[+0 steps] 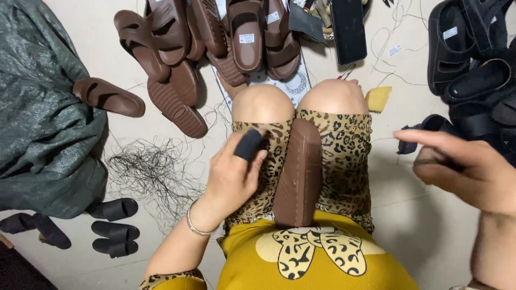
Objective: Hand-sewing the upper straps of sandals to the soles using a needle and thread.
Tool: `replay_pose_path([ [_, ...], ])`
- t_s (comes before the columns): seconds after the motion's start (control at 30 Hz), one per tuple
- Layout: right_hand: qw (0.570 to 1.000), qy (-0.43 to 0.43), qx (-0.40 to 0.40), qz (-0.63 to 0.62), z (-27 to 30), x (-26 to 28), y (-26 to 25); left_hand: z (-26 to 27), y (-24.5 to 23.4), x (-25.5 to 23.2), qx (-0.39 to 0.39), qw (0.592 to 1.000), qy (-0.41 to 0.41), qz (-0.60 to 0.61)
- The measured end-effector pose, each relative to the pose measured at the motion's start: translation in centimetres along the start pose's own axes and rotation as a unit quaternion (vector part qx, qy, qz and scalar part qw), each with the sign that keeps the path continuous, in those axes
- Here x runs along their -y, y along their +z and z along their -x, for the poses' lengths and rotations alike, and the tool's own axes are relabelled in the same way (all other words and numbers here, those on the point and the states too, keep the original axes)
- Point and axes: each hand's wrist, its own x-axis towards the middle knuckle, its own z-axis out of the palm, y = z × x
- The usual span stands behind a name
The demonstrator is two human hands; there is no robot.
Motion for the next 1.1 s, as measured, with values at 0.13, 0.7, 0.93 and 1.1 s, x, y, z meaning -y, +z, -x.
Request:
replay_pose_path([
  [0.13, 0.962, -0.077, -0.099, -0.241, -2.1, 2.5, 4.1, 0.0, 2.5, -2.8, 0.023, 0.985, 0.127, -0.115],
  [0.7, 0.805, -0.232, 0.077, -0.541, -5.4, 6.6, 8.1, -0.2, 2.0, -4.8, 0.276, 0.948, 0.161, -0.01],
  [0.93, 0.897, -0.375, -0.208, -0.104, -6.7, 10.1, 10.2, -0.2, 1.4, -3.8, 0.047, 0.903, -0.004, 0.427],
  [1.1, 0.685, -0.275, -0.373, -0.562, -10.6, -17.5, 5.6, 0.8, 0.5, -0.3, 0.049, 0.975, -0.196, 0.088],
])
